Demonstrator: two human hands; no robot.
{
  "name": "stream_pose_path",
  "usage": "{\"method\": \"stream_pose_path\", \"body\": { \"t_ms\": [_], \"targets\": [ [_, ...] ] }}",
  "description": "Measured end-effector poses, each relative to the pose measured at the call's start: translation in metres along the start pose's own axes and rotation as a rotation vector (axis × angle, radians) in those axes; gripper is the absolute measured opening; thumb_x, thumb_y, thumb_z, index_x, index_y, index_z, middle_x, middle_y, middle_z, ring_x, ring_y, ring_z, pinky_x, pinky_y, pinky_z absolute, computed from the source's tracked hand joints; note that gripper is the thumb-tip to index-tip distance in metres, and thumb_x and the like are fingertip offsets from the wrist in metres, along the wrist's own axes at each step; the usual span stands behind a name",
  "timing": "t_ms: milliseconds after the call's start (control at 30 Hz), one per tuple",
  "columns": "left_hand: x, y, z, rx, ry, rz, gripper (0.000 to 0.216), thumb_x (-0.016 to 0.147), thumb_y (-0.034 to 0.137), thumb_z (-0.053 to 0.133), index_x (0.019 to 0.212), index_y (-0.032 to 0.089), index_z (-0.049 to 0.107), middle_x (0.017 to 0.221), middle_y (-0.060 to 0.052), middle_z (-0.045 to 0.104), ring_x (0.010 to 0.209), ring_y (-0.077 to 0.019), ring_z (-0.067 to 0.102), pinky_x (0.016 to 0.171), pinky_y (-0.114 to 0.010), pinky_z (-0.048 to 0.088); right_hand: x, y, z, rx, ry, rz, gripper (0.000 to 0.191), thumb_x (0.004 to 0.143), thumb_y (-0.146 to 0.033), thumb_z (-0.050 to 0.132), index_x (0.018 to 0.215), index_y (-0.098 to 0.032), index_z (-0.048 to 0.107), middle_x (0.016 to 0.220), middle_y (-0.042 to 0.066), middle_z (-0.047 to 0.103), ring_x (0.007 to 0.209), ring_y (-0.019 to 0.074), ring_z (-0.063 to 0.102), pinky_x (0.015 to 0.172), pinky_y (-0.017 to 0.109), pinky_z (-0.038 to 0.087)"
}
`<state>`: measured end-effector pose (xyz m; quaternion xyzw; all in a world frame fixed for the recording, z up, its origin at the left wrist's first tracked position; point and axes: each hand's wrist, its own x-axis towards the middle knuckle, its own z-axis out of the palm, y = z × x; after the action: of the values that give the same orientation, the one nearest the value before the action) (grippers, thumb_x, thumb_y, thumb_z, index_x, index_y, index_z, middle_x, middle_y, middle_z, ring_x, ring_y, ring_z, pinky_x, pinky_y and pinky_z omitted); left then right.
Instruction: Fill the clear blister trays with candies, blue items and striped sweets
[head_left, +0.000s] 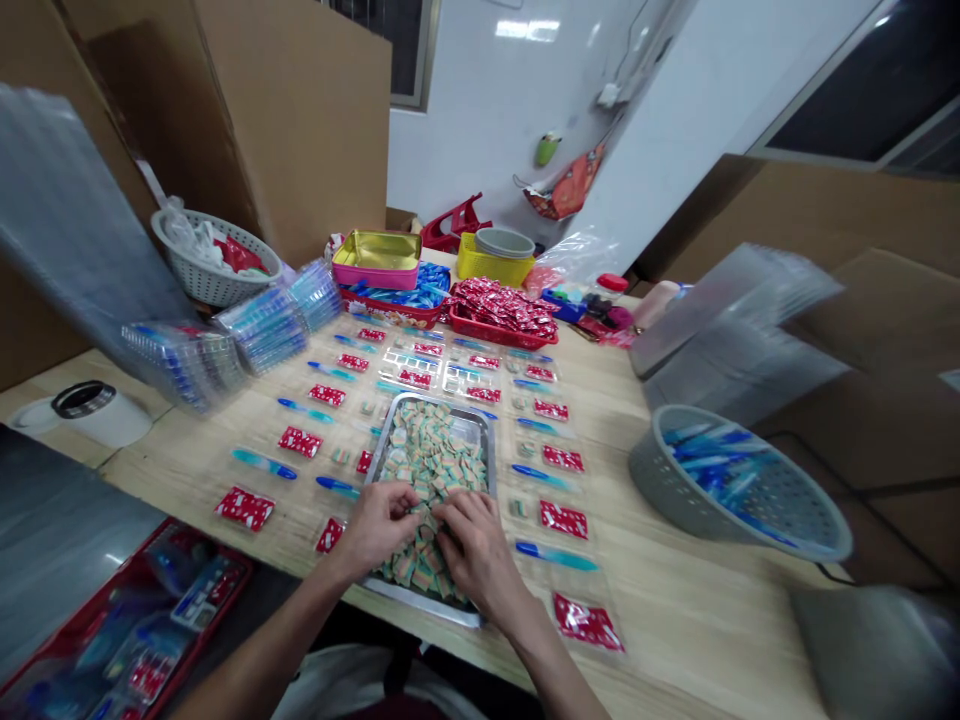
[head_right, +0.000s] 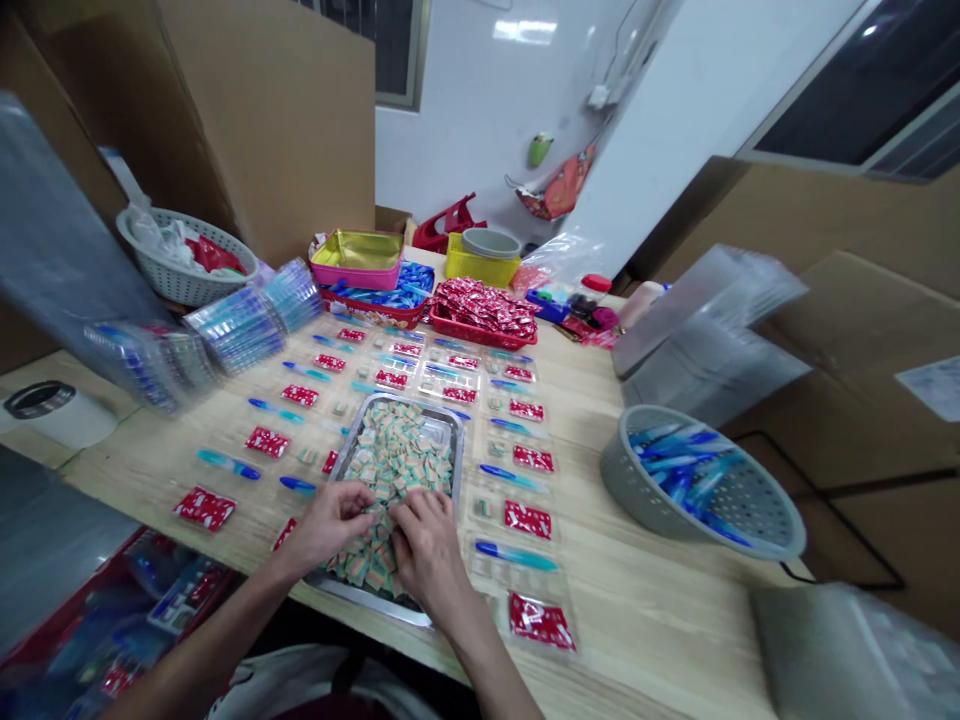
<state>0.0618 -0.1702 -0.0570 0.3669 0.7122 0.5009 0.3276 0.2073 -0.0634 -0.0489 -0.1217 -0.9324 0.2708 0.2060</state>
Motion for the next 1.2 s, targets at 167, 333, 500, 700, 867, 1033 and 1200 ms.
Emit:
{"method": "stream_pose_path", "body": {
  "t_ms": [167,333,500,700,867,1033,1200],
  "targets": [
    [0.000,-0.010,-0.013,-0.040,0.056,0.006,0.011,0.067,0.020,0.058,0.075,0.014,0.061,0.059,0.003,0.055,0.054,-0.0108,0.052,0.051,-0.021,0.039,0.005,0.006,0.000,0.179,0.040,0.102,0.020,0.084,-0.011,0.051,0.091,-0.023,0.065,0.092,0.004,0.066,0.092,0.0213,0.057,0.088,0.040,0.037],
    [0.002,-0.008,-0.009,-0.062,0.010,-0.042,0.013,0.065,0.020,0.059,0.076,0.014,0.063,0.059,0.003,0.057,0.055,-0.0116,0.054,0.052,-0.021,0.041,0.010,0.002,-0.005,0.299,0.016,0.198,0.009,0.080,-0.017,0.058,0.081,-0.021,0.066,0.071,0.001,0.064,0.077,0.0193,0.058,0.089,0.039,0.039],
    [-0.001,0.008,-0.003,0.091,-0.062,-0.019,0.024,0.059,0.009,0.056,0.080,0.013,0.066,0.058,0.002,0.059,0.055,-0.0118,0.054,0.052,-0.020,0.039,0.015,-0.002,-0.002,0.253,-0.074,0.211,0.011,0.076,-0.013,0.058,0.069,-0.021,0.061,0.062,-0.004,0.058,0.064,0.0146,0.055,0.099,0.045,0.031],
    [-0.004,0.014,-0.007,0.122,-0.084,0.017,0.013,0.064,0.015,0.057,0.074,0.013,0.065,0.058,0.002,0.057,0.053,-0.0109,0.050,0.049,-0.020,0.035,0.018,-0.001,0.003,0.270,-0.064,0.222,0.011,0.075,-0.015,0.060,0.066,-0.021,0.061,0.059,-0.005,0.057,0.059,0.0138,0.054,0.102,0.048,0.030],
    [-0.001,0.014,-0.012,0.139,-0.017,-0.014,0.014,0.063,0.013,0.055,0.073,0.013,0.065,0.049,0.006,0.047,0.048,-0.0095,0.044,0.048,-0.020,0.032,0.018,0.004,-0.008,0.293,-0.007,0.239,0.012,0.078,-0.018,0.059,0.067,-0.021,0.063,0.060,-0.004,0.059,0.059,0.0144,0.055,0.100,0.046,0.033],
    [0.009,0.020,-0.011,0.075,0.045,0.038,0.014,0.066,0.019,0.058,0.077,0.014,0.065,0.053,0.005,0.050,0.050,-0.0105,0.047,0.049,-0.021,0.035,0.018,0.010,-0.025,0.278,0.033,0.221,0.009,0.077,-0.024,0.065,0.084,-0.021,0.068,0.091,0.005,0.066,0.088,0.0223,0.060,0.083,0.037,0.044],
    [0.025,0.031,0.001,0.079,0.019,0.094,0.015,0.068,0.019,0.057,0.079,0.014,0.066,0.058,0.002,0.057,0.054,-0.0119,0.052,0.051,-0.021,0.038,0.024,0.014,-0.030,0.342,0.094,0.272,0.032,0.075,-0.023,0.066,0.107,-0.021,0.063,0.096,0.005,0.065,0.084,0.0198,0.061,0.079,0.033,0.047]
  ]
}}
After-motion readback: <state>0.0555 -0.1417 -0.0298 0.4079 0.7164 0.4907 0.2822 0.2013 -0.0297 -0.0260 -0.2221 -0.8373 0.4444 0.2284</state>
